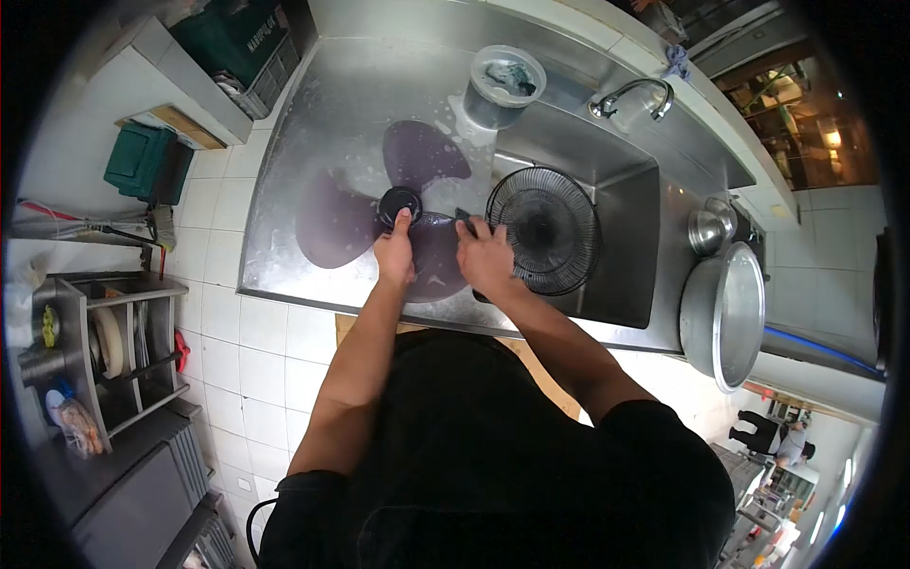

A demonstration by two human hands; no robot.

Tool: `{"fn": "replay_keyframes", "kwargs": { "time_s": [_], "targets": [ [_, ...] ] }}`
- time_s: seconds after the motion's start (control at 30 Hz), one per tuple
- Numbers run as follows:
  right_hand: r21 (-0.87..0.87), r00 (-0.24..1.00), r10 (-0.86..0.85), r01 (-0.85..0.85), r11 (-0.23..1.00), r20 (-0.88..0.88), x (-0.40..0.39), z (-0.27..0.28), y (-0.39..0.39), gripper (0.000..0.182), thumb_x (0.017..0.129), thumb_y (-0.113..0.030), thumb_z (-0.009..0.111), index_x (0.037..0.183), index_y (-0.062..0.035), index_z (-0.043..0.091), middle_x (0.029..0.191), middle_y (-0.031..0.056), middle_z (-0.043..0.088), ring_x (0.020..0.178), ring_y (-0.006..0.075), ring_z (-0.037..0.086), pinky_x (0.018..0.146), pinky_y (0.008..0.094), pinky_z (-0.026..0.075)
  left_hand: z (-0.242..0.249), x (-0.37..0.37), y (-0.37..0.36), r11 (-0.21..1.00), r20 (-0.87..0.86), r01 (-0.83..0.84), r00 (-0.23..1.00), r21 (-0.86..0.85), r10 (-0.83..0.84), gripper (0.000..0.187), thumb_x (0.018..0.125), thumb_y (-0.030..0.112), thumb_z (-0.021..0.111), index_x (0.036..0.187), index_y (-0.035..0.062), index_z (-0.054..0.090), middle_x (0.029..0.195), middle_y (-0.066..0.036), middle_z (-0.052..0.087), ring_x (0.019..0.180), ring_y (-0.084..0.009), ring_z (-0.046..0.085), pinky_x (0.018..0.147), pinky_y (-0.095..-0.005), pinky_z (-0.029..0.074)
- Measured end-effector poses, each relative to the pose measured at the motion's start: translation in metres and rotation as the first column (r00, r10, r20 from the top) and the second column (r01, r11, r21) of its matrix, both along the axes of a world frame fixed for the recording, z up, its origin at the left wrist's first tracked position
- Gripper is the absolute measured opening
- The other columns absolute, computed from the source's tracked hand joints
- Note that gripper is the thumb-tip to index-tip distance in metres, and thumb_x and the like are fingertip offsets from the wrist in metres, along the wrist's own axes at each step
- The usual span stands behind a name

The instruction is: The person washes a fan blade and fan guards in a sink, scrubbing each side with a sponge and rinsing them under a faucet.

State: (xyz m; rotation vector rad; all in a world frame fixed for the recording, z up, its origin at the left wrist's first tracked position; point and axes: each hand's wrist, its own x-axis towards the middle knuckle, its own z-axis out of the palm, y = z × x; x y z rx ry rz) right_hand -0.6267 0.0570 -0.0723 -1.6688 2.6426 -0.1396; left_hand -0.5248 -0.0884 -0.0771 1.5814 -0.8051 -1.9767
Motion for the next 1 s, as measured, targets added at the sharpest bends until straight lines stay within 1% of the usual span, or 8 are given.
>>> {"fn": "replay_keyframes", "kwargs": {
  "time_s": [0.07, 0.13, 0.27, 0.4, 0.53, 0.77, 0.9, 1.0],
  "targets": [
    [0.012, 1.0, 0.008, -0.008, 1.0, 0.012, 0.018, 0.001, 0.014, 0.042, 0.09, -0.018, 0.065, 0.132, -0.0169, 0.066, 0.137, 0.0105, 0.057, 0.112, 0.0425, 0.058, 0.081, 0.0497, 0.06, -0.015, -0.005, 0.001, 0.995, -0.116, -0.054, 0.992, -0.08, 0.045, 0.051, 0.092, 0.035, 0.083, 0.114, -0.0085, 0.068, 0.105, -0.007, 0.068, 0.094, -0.0151, 0.061, 0.087, -0.032, 0.051],
    [-0.206, 0.888, 0.451, -0.427, 0.881, 0.088, 0.046, 0.013, 0.036, 0.041, 0.089, -0.017, 0.065, 0.13, -0.0158, 0.069, 0.137, 0.0092, 0.058, 0.105, 0.0398, 0.058, 0.078, 0.0481, 0.059, -0.013, -0.01, 0.002, 0.987, -0.205, -0.082, 0.977, -0.137, 0.053, 0.05, 0.092, 0.034, 0.083, 0.113, -0.0085, 0.068, 0.105, -0.007, 0.068, 0.093, -0.0148, 0.061, 0.087, -0.0312, 0.051],
    [-0.08, 0.991, -0.039, 0.049, 0.996, 0.124, 0.002, 0.009, 0.025, 0.045, 0.085, -0.02, 0.069, 0.13, -0.0222, 0.071, 0.138, 0.0068, 0.059, 0.104, 0.0375, 0.058, 0.08, 0.0463, 0.059, -0.023, -0.005, 0.002, 0.993, -0.077, -0.077, 0.995, -0.092, 0.07, 0.044, 0.093, 0.034, 0.082, 0.106, -0.0067, 0.071, 0.101, -0.005, 0.068, 0.09, -0.0147, 0.061, 0.083, -0.031, 0.051],
    [-0.205, 0.908, 0.416, -0.396, 0.895, 0.06, 0.047, 0.013, 0.049, 0.044, 0.082, -0.018, 0.073, 0.126, -0.0234, 0.073, 0.134, 0.0068, 0.062, 0.099, 0.0348, 0.058, 0.075, 0.0442, 0.058, -0.018, -0.015, 0.001, 0.987, -0.082, -0.099, 0.993, -0.126, 0.089, 0.047, 0.09, 0.038, 0.085, 0.093, -0.0062, 0.068, 0.093, -0.008, 0.067, 0.085, -0.0127, 0.056, 0.079, -0.0298, 0.049],
    [-0.109, 0.982, 0.112, -0.096, 0.989, 0.155, 0.011, 0.012, 0.041, 0.046, 0.088, -0.022, 0.067, 0.134, -0.0203, 0.067, 0.14, 0.0093, 0.058, 0.116, 0.0407, 0.055, 0.087, 0.0493, 0.059, -0.021, -0.014, 0.0, 0.976, -0.13, -0.163, 0.981, -0.143, 0.145, 0.05, 0.09, 0.038, 0.085, 0.098, -0.0083, 0.069, 0.096, -0.008, 0.068, 0.087, -0.0139, 0.058, 0.08, -0.0321, 0.049],
    [-0.116, 0.893, 0.373, -0.355, 0.928, 0.253, 0.048, 0.009, 0.049, 0.043, 0.086, -0.023, 0.069, 0.129, -0.0231, 0.072, 0.139, 0.0043, 0.059, 0.113, 0.038, 0.056, 0.089, 0.0459, 0.06, -0.029, -0.017, -0.002, 0.968, -0.181, -0.18, 0.972, -0.174, 0.148, 0.039, 0.092, 0.036, 0.083, 0.094, -0.0008, 0.07, 0.092, -0.004, 0.066, 0.082, -0.0132, 0.056, 0.074, -0.0322, 0.048],
    [-0.092, 0.982, 0.108, -0.094, 0.991, 0.155, -0.006, 0.014, 0.048, 0.044, 0.082, -0.021, 0.072, 0.126, -0.0242, 0.075, 0.141, 0.0026, 0.059, 0.109, 0.0358, 0.057, 0.087, 0.0433, 0.06, -0.024, -0.017, 0.001, 0.957, -0.193, -0.215, 0.965, -0.194, 0.178, 0.056, 0.089, 0.042, 0.085, 0.102, -0.0106, 0.069, 0.099, -0.009, 0.069, 0.087, -0.0146, 0.058, 0.079, -0.033, 0.049],
    [-0.075, 0.969, 0.221, -0.213, 0.974, 0.114, 0.039, 0.009, 0.034, 0.041, 0.082, -0.02, 0.071, 0.123, -0.0249, 0.076, 0.137, 0.0004, 0.06, 0.108, 0.0337, 0.057, 0.086, 0.0423, 0.059, -0.023, -0.016, -0.004, 0.973, -0.132, -0.174, 0.979, -0.151, 0.155, 0.055, 0.089, 0.042, 0.085, 0.101, -0.0096, 0.069, 0.098, -0.008, 0.068, 0.087, -0.0139, 0.057, 0.08, -0.0318, 0.049]
  ]
}}
